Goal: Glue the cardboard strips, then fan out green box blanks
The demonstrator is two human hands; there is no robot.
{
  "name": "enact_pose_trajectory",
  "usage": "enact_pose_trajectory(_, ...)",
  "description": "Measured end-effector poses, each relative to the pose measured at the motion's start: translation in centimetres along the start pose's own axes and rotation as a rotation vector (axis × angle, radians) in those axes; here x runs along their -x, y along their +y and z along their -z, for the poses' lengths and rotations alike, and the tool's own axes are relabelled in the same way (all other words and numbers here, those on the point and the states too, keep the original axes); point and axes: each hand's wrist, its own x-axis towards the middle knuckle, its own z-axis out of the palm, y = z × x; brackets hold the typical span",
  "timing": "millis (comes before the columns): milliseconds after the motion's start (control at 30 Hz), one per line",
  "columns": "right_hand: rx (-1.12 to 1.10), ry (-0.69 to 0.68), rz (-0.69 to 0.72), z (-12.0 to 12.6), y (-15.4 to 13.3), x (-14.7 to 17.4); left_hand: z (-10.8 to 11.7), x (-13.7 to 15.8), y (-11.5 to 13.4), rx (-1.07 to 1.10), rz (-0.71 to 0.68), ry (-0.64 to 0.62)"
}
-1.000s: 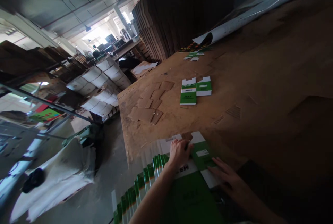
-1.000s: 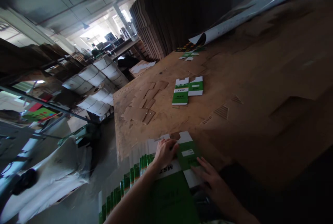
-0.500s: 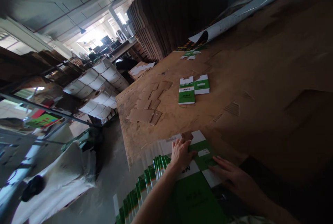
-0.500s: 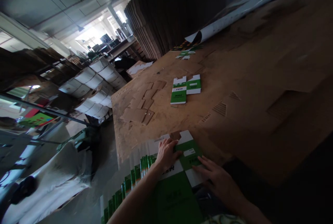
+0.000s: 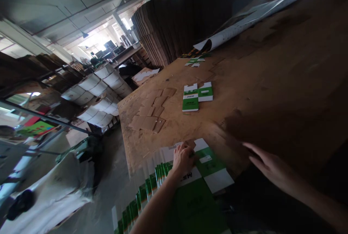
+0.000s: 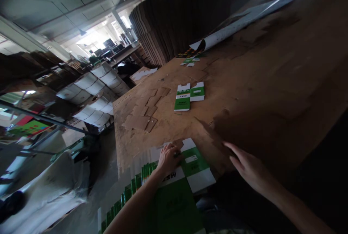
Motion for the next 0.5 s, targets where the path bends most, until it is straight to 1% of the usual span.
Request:
enact_pose_trajectory(67, -0.16, -0.055, -0.065, 1.3, -2.3, -0.8, 0.4, -0.2, 0.0, 0.046, 0.017, -0.014)
enact_pose_trajectory(133, -0.262, -0.1, -0.115, 1.7, -4.0, -1.1, 1.0, -0.5, -0.1, 0.144, 0.05, -0.015)
enact_pose_trajectory(167, -0.308, -0.126, -0.127, 1.4, -4.8, -1.0, 1.3, -0.7, -0.2, 0.203, 0.083, 0.026)
enact_pose_trajectory(233, -0.399, -0.174, -0.137, -0.1, -6.5, -0.4, 2.0, -0.8, 0.0, 0.28, 0.181, 0.203)
enact_pose_trajectory(267, -0.45, -0.198, -0.141, -1.1, -7.4, 0.1, 2.3, -0.7, 0.3, 0.274, 0.227, 0.304)
enact_pose_trajectory(300, -0.502, -0.235, -0.142, -2.3, -8.4, 0.6, 2.4, -0.6, 0.6, 0.238, 0.247, 0.378)
enact_pose_trajectory(333, -0.552, -0.284, -0.139, -3.4, -9.3, 1.3, 2.4, -0.5, 1.0, 0.181, 0.229, 0.403)
enact_pose_trajectory(367, -0.597, -0.341, -0.131, -4.5, -10.1, 2.0, 2.1, -0.4, 1.4, 0.117, 0.177, 0.383)
enact_pose_trajectory(433, -0.639, -0.458, -0.122, -5.9, -10.7, 3.4, 1.3, -0.2, 2.1, 0.016, 0.021, 0.266)
enact_pose_trajectory(467, -0.634, -0.492, -0.144, -6.3, -10.4, 3.9, 0.8, -0.1, 2.3, -0.007, -0.039, 0.206)
enact_pose_trajectory(500, -0.617, -0.498, -0.189, -6.4, -9.7, 4.4, 0.4, -0.1, 2.3, -0.019, -0.071, 0.157)
